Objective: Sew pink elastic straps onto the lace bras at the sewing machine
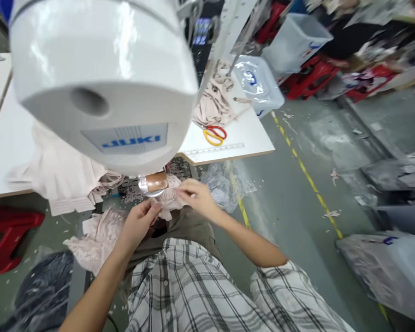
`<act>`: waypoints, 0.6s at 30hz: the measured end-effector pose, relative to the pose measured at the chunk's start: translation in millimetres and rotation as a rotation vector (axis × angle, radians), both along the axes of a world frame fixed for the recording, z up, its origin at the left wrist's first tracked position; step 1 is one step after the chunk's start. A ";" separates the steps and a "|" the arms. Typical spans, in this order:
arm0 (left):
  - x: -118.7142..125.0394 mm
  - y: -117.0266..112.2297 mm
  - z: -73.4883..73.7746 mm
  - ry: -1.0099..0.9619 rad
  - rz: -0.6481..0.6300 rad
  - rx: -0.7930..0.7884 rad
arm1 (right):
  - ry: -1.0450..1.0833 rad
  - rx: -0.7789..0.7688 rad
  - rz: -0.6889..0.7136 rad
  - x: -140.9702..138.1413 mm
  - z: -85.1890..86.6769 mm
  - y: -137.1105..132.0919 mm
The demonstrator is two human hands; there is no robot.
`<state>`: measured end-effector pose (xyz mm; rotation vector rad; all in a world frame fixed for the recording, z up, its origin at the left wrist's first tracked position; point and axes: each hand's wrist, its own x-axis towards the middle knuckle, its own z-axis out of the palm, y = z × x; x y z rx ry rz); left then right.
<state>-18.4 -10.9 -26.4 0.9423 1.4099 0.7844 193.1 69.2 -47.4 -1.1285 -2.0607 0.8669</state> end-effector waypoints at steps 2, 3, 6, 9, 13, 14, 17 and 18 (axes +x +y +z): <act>-3.6 -0.9 -2.2 0.047 0.060 0.043 | -0.096 0.084 -0.273 31.2 1.5 52.3; -4.2 -2.6 -1.7 0.087 0.089 0.073 | -0.202 0.117 -0.378 46.1 3.9 80.4; -1.1 -8.8 4.2 0.080 0.091 0.095 | -0.730 0.077 -0.426 73.0 12.5 154.6; 2.2 -11.4 10.9 -0.090 0.067 0.025 | -0.822 0.039 -0.335 73.7 19.3 191.1; -4.5 -14.3 14.5 -0.214 0.109 -0.018 | -0.808 0.026 -0.250 75.5 23.7 165.3; -7.6 -15.5 14.1 -0.243 0.125 -0.028 | -0.791 0.018 -0.238 78.6 24.7 146.3; -16.0 -17.7 9.9 -0.349 0.153 -0.057 | -0.612 -0.063 -0.225 86.3 32.4 67.4; -18.0 -17.6 7.9 -0.380 0.159 -0.066 | -0.522 -0.153 -0.142 86.3 36.9 37.8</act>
